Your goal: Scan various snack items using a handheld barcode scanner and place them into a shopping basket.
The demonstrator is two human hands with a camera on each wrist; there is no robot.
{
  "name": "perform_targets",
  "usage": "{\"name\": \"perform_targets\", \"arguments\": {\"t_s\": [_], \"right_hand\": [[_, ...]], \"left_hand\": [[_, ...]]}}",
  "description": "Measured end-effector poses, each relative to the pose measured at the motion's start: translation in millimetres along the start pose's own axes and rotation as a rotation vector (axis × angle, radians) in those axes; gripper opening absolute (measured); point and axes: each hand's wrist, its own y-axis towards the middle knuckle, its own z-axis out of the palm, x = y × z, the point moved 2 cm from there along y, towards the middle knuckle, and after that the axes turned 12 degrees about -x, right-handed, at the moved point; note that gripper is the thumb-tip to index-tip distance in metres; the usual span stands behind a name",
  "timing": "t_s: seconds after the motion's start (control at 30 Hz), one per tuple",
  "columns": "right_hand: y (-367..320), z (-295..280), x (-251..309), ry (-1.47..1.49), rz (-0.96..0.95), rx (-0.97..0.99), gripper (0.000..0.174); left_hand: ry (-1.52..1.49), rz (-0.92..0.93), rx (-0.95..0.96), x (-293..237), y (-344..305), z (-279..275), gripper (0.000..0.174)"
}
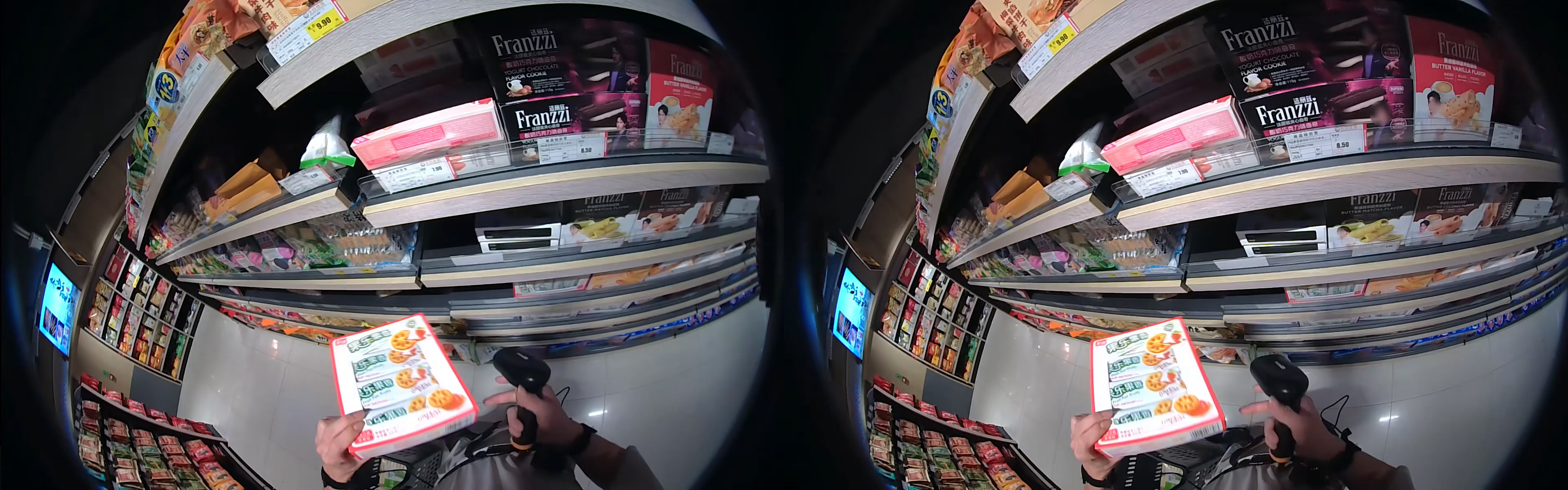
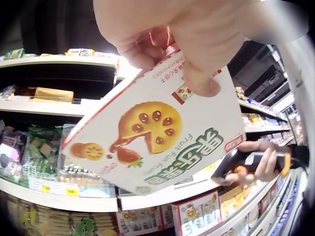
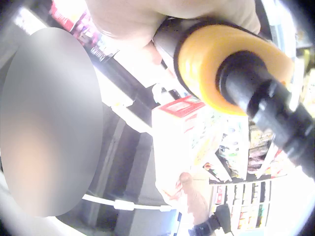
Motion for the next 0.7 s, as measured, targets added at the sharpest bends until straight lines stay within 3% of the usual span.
{"name": "perform_targets", "arguments": {"t_s": [0.1,0.13,0.17,0.23,0.33,0.43,0.47,0.5,0.57,0.63,0.7], "right_hand": [[14.5,-14.2,-19.3,0.27,0.086,0.066,0.049],[10.1,-16.5,-15.3,0.222,0.078,0.046,0.05],[6.8,-7.7,-9.1,0.386,0.049,0.011,0.045],[10.3,-9.5,-9.0,0.334,0.064,-0.06,0.034],[26.3,-22.8,-28.0,0.23,0.227,-0.23,0.02],[33.8,-17.7,-39.2,0.338,0.256,-0.308,0.013],[41.8,-25.6,-48.3,0.418,0.235,-0.288,0.014],[42.8,-24.3,-47.0,0.422,0.241,-0.295,0.014],[43.4,-19.5,-42.8,0.33,0.159,-0.318,0.016],[49.0,-20.4,-51.7,0.268,0.122,-0.336,0.017],[58.1,-17.5,-43.9,0.167,0.018,-0.461,0.02]], "left_hand": [[-0.209,0.036,0.161,-6.4,3.6,20.9,0.04],[-0.241,0.044,0.191,-9.4,2.0,30.4,0.038],[-0.273,0.053,0.22,-12.1,-0.7,35.7,0.038],[-0.286,0.012,0.265,-12.0,-19.4,42.8,0.036],[-0.417,-0.335,0.355,-7.6,-36.4,58.0,0.034],[-0.553,-0.933,0.281,-7.5,-51.2,58.5,0.058],[-1.174,-1.529,0.304,-3.6,-65.9,53.3,0.067],[-1.469,-1.63,0.246,-5.1,-79.2,55.8,0.064],[-1.534,-1.784,0.155,-5.4,-101.5,67.6,0.056],[-0.916,-2.033,0.346,8.0,-106.0,88.2,0.035],[-0.953,-1.978,0.322,28.1,-91.0,106.4,0.033]]}}
